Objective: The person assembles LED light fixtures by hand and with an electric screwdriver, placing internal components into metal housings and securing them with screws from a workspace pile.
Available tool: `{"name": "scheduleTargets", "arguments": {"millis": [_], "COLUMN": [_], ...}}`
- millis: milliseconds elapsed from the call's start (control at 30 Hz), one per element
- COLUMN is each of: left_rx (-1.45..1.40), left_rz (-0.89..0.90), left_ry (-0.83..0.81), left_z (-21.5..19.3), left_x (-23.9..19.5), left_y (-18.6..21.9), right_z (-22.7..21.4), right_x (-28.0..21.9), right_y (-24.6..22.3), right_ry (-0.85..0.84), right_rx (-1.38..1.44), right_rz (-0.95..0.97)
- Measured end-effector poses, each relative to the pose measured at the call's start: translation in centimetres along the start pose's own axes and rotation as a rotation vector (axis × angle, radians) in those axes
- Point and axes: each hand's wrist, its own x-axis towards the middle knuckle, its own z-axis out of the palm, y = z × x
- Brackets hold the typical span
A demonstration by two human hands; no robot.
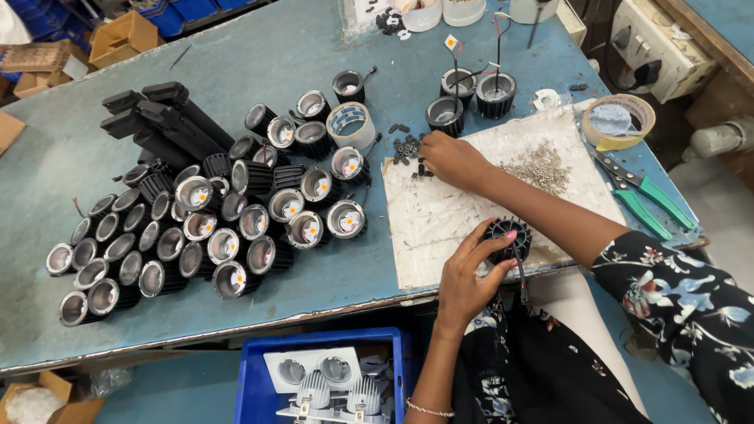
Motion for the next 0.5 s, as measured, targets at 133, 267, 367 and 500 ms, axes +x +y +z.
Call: {"name": "scheduleTargets", "arguments": {"millis": [133,267,367,500], "left_rx": [-0.012,-0.005,0.008,0.000], "left_rz": [-0.035,-0.015,0.029,-0.010], "left_ry": [-0.003,0.016,0.044,0.039], "left_z": [0.4,0.3,0.5,0.7], "left_x": [0.0,-0.1,-0.1,-0.2], "left_y": [0.0,-0.3,-0.5,-0.5], "right_z": [-2.3,-7.7,-12.1,-14.9], "right_x": [0.0,-4.1,-10.4,-15.9], "right_y": [-0.8,-2.4,-4.6,-8.0], "right_ry": [0.162,0.204,0.138,0.135], "right_rx": [0.231,0.569,0.535,0.599], "right_rz": [0.065,0.219,0.416,0.627]}}
